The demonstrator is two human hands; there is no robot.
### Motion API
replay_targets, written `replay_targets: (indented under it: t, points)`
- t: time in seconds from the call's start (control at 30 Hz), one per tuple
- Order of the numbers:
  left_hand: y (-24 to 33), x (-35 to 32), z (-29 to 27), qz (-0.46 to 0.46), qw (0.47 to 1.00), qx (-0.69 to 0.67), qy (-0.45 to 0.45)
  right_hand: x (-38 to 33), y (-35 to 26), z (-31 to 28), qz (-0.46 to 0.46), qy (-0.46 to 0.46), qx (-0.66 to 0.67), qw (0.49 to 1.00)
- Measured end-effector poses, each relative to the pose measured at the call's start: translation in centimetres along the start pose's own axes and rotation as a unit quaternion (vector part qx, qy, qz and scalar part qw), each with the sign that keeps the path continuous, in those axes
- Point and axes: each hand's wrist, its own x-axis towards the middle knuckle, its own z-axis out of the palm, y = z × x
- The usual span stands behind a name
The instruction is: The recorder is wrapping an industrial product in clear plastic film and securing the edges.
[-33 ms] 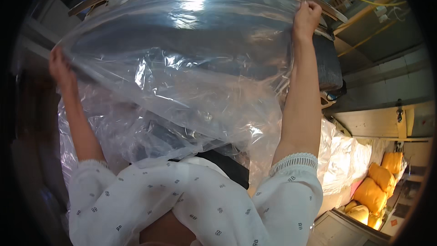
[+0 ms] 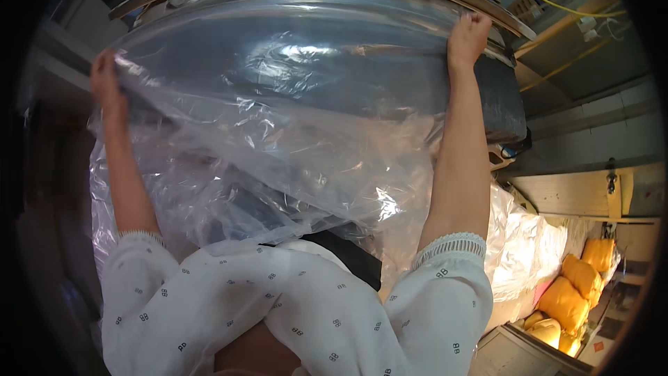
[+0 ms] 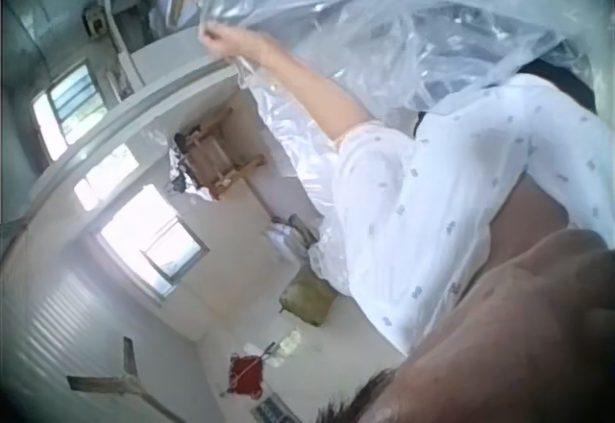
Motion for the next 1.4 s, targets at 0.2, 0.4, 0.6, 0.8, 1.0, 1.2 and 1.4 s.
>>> replay_targets:
  t: [0.2, 0.4, 0.6, 0.8, 1.0, 1.2, 1.4]
  points:
    - [-11.2, 3.0, 6.7, -0.108, 0.990, 0.025, -0.083, -2.4, 4.4, 2.4, -0.005, -0.009, 0.005, 1.000]
    - [-11.7, 4.9, 11.1, -0.091, 0.993, 0.026, -0.074, 0.9, 8.2, 2.4, -0.006, -0.035, -0.089, 0.995]
    - [-11.4, 5.5, 11.3, -0.079, 0.988, 0.097, -0.089, 0.6, 5.5, 2.7, 0.025, -0.063, -0.127, 0.990]
    - [-12.0, 5.9, 11.1, -0.052, 0.978, 0.182, -0.083, 0.6, 4.8, 2.8, 0.022, -0.023, -0.234, 0.972]
    - [-10.6, 5.5, 9.3, -0.145, 0.978, 0.047, -0.139, 1.5, 6.5, 2.4, 0.054, 0.017, -0.127, 0.990]
    - [-10.8, 5.4, 9.5, -0.154, 0.979, 0.022, -0.133, 1.5, 6.8, 2.1, 0.056, 0.051, -0.135, 0.988]
    - [-12.5, 5.1, 10.3, -0.058, 0.981, 0.029, -0.184, 1.1, 5.1, 1.3, -0.031, 0.091, -0.170, 0.981]
